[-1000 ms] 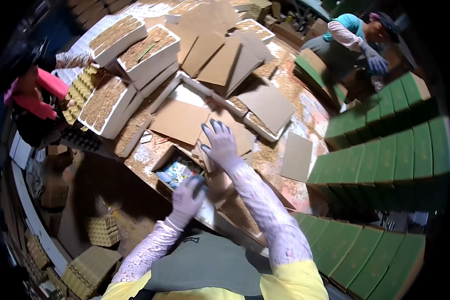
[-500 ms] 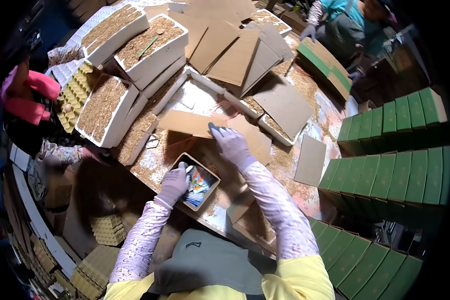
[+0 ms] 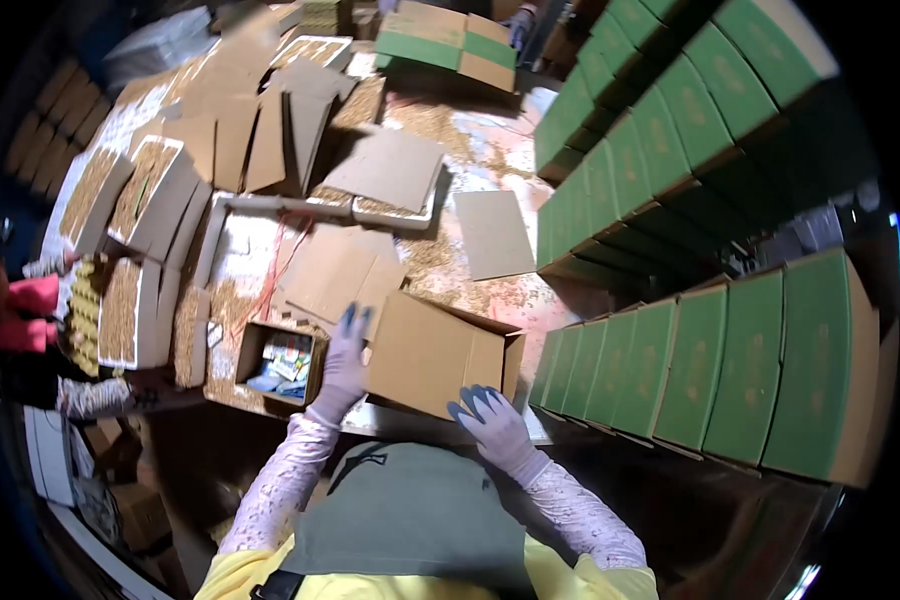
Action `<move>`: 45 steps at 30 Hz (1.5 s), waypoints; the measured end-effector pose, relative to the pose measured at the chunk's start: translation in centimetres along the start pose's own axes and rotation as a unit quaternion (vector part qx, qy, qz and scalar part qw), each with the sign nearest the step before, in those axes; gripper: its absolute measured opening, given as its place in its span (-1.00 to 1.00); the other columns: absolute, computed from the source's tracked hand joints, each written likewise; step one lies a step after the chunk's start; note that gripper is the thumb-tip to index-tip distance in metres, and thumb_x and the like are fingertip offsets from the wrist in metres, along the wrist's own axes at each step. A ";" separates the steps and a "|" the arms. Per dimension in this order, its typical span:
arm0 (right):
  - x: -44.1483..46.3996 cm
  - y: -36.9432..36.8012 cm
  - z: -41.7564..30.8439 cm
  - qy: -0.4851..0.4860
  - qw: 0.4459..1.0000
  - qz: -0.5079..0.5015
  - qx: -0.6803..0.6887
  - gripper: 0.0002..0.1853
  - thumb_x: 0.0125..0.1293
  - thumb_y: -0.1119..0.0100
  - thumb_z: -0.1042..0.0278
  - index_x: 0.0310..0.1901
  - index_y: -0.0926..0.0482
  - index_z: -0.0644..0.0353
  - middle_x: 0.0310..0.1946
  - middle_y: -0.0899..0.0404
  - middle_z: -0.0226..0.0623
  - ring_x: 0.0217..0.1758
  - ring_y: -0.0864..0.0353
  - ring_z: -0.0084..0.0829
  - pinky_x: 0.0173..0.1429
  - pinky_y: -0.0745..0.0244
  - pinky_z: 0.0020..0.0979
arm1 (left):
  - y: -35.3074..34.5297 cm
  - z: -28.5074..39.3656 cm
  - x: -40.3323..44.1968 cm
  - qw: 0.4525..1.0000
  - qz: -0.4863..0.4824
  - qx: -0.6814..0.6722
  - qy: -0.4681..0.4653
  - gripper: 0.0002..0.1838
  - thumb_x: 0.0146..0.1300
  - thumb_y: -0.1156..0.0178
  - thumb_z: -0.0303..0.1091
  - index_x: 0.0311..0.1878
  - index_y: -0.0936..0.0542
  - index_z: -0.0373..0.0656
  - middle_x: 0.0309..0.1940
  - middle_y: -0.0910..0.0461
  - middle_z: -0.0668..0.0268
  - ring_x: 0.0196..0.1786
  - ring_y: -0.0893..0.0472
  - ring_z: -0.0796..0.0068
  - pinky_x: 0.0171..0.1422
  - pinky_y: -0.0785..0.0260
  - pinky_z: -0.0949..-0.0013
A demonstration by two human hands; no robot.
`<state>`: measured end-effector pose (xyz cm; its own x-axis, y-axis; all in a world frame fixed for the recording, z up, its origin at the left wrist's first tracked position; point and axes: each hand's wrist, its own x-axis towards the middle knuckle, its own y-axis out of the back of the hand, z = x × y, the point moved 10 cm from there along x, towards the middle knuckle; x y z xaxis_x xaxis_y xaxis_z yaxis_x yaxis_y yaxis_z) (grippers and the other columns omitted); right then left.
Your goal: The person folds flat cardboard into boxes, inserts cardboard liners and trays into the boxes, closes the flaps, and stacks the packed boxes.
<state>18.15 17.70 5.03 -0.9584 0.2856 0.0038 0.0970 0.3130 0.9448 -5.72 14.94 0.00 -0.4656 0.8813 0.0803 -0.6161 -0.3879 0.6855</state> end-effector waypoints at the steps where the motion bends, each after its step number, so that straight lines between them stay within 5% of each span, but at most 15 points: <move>1: -0.1 0.4 0.2 -0.032 0.999 0.005 0.001 -0.57 0.26 -0.12 0.26 0.18 -0.55 0.06 0.24 -0.43 -0.01 0.33 -0.39 -0.02 0.46 -0.22 -0.02 | -2.1 -4.7 -0.4 0.978 -0.001 -0.196 0.074 -0.29 0.27 -0.17 -0.12 0.45 -0.28 -0.16 0.42 -0.26 -0.03 0.47 -0.25 0.11 0.53 -0.05 0.11; 4: 3.6 -0.5 0.2 -0.131 0.989 -0.003 0.071 -0.54 0.28 -0.14 0.12 0.23 -0.52 -0.07 0.33 -0.34 -0.03 0.41 -0.28 -0.06 0.47 -0.18 -0.06 | -7.2 -10.4 -2.5 0.760 -0.096 -0.538 0.351 -0.38 0.41 -0.04 -0.06 0.45 -0.31 -0.14 0.43 -0.30 0.16 0.46 -0.27 0.38 0.48 -0.09 0.28; 8: 7.6 -9.7 5.0 -0.146 0.983 -0.108 0.008 -0.50 0.25 -0.21 0.09 0.25 -0.52 -0.09 0.31 -0.36 -0.06 0.35 -0.34 -0.08 0.41 -0.26 -0.08 | -10.2 -7.7 0.5 0.907 -0.204 -0.367 -0.029 -0.39 0.36 -0.13 -0.30 0.47 -0.27 -0.13 0.41 -0.32 0.18 0.46 -0.26 0.36 0.48 -0.11 0.29; 10: 5.5 -7.3 5.8 -0.138 0.957 -0.023 0.254 -0.51 0.28 -0.16 0.14 0.25 -0.51 -0.07 0.26 -0.39 -0.06 0.22 -0.45 -0.08 0.32 -0.36 -0.10 | -14.8 -12.0 -1.6 0.798 -0.190 -0.453 0.348 -0.14 0.16 -0.37 -0.14 0.47 -0.20 -0.16 0.31 -0.43 0.02 0.37 -0.42 0.13 0.42 -0.24 0.20; 12: -1.5 -1.9 11.6 -0.298 0.904 0.199 0.232 -0.49 0.27 -0.18 0.25 0.27 -0.48 0.10 0.28 -0.38 -0.07 0.24 -0.46 -0.06 0.31 -0.40 -0.16 | -13.9 -9.7 -0.9 0.966 -0.163 0.002 0.202 0.04 -0.08 -0.48 0.15 0.42 -0.28 -0.16 0.21 -0.51 0.02 0.27 -0.50 0.06 0.34 -0.33 0.17; 14: -7.8 -4.9 16.3 -0.466 0.784 0.262 0.315 -0.44 0.26 -0.18 0.09 0.25 -0.47 0.18 0.23 -0.43 -0.10 0.21 -0.49 -0.12 0.28 -0.43 -0.17 | -14.2 -9.7 -0.1 0.958 -0.180 -0.052 0.218 0.03 -0.24 -0.52 0.24 0.31 -0.45 -0.13 0.12 -0.58 0.00 0.19 -0.56 0.07 0.27 -0.41 0.15; 17: -11.0 -24.1 18.3 -0.584 0.402 0.172 0.684 -0.19 0.25 -0.14 -0.38 0.22 -0.44 0.25 -0.03 -0.63 -0.14 0.01 -0.64 -0.31 0.16 -0.52 -0.15 | -16.0 -11.3 -0.1 0.934 -0.230 -0.132 0.241 0.02 -0.22 -0.56 0.15 0.34 -0.44 -0.13 0.13 -0.58 0.00 0.16 -0.58 0.15 0.22 -0.44 0.17; 19: -7.8 -16.8 17.7 -0.583 0.759 0.054 0.286 -0.22 0.28 -0.16 -0.34 0.18 -0.47 0.31 -0.03 -0.66 -0.18 0.00 -0.66 -0.29 0.11 -0.56 -0.22 | -14.9 -9.0 -0.6 0.911 -0.235 -0.197 0.276 0.05 -0.22 -0.57 0.15 0.37 -0.41 -0.12 0.14 -0.57 0.02 0.17 -0.58 0.20 0.24 -0.43 0.20; 20: -6.9 -17.0 18.4 -0.576 0.786 0.044 0.222 -0.25 0.31 -0.15 -0.31 0.16 -0.49 0.32 0.00 -0.65 -0.19 0.01 -0.66 -0.30 0.10 -0.56 -0.26 | -14.0 -8.1 -1.0 0.898 -0.239 -0.224 0.293 0.06 -0.21 -0.57 0.16 0.38 -0.39 -0.12 0.15 -0.57 0.03 0.17 -0.57 0.23 0.24 -0.43 0.21; 27: -11.2 -8.9 15.6 -0.460 0.481 0.208 0.717 -0.47 0.56 0.13 0.03 0.25 -0.45 0.35 0.08 -0.60 -0.23 0.06 -0.58 -0.51 0.15 -0.47 -0.42 | -9.3 -2.9 -4.0 0.681 -0.138 -0.661 0.283 -0.18 0.12 -0.38 -0.13 0.43 -0.29 -0.15 0.19 -0.52 0.14 0.21 -0.53 0.25 0.29 -0.43 0.18; 30: -11.7 17.3 4.3 -0.189 0.760 0.417 0.462 -0.41 0.52 0.08 -0.08 0.22 -0.49 0.36 -0.09 -0.65 -0.22 -0.13 -0.64 -0.40 -0.02 -0.53 -0.41 | -4.4 -1.3 0.0 0.643 -0.111 -0.717 0.246 -0.28 0.12 -0.37 -0.15 0.35 -0.38 -0.14 0.16 -0.53 0.16 0.16 -0.56 0.25 0.29 -0.44 0.20; 32: -18.1 25.5 -0.4 -0.084 0.797 0.539 0.259 -0.31 0.41 -0.06 -0.20 0.18 -0.49 0.40 -0.16 -0.66 -0.16 -0.17 -0.65 -0.38 -0.10 -0.54 -0.39 | 2.3 7.4 3.3 0.667 -0.119 -0.720 0.148 -0.32 0.15 -0.35 -0.13 0.32 -0.40 -0.14 0.15 -0.53 0.17 0.15 -0.57 0.26 0.28 -0.45 0.20; 37: -34.6 41.6 -2.1 -0.151 0.524 0.838 -0.010 -0.50 0.45 -0.06 0.41 0.38 -0.31 0.33 0.27 -0.45 -0.10 0.31 -0.45 -0.26 0.40 -0.32 -0.32 | 14.1 30.7 7.9 0.671 -0.169 -0.718 -0.075 -0.40 0.22 -0.28 -0.06 0.26 -0.45 -0.16 0.12 -0.55 0.17 0.12 -0.59 0.28 0.25 -0.48 0.21; 41: -40.7 49.5 11.7 -0.049 0.657 0.745 0.105 -0.45 0.40 -0.19 0.28 0.36 -0.35 0.26 0.21 -0.49 -0.28 0.21 -0.49 -0.42 0.30 -0.38 -0.40 | 17.5 45.0 8.2 0.650 -0.206 -0.712 -0.168 -0.44 0.27 -0.23 0.00 0.21 -0.48 -0.18 0.10 -0.56 0.18 0.09 -0.60 0.29 0.22 -0.50 0.21; 45: -40.1 50.6 12.7 -0.114 0.651 0.746 0.081 -0.48 0.40 -0.19 0.14 0.25 -0.46 0.33 0.08 -0.58 -0.30 0.11 -0.54 -0.50 0.16 -0.43 -0.45 | 16.9 51.9 7.8 0.651 -0.207 -0.703 -0.197 -0.46 0.33 -0.17 0.05 0.16 -0.52 -0.19 0.08 -0.57 0.18 0.07 -0.62 0.31 0.19 -0.53 0.21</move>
<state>64.86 33.60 48.56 0.2977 0.5025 0.8117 0.9193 -0.3802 -0.1018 13.18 29.22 49.76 -0.0459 0.8820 0.4690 -0.7379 0.2865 -0.6111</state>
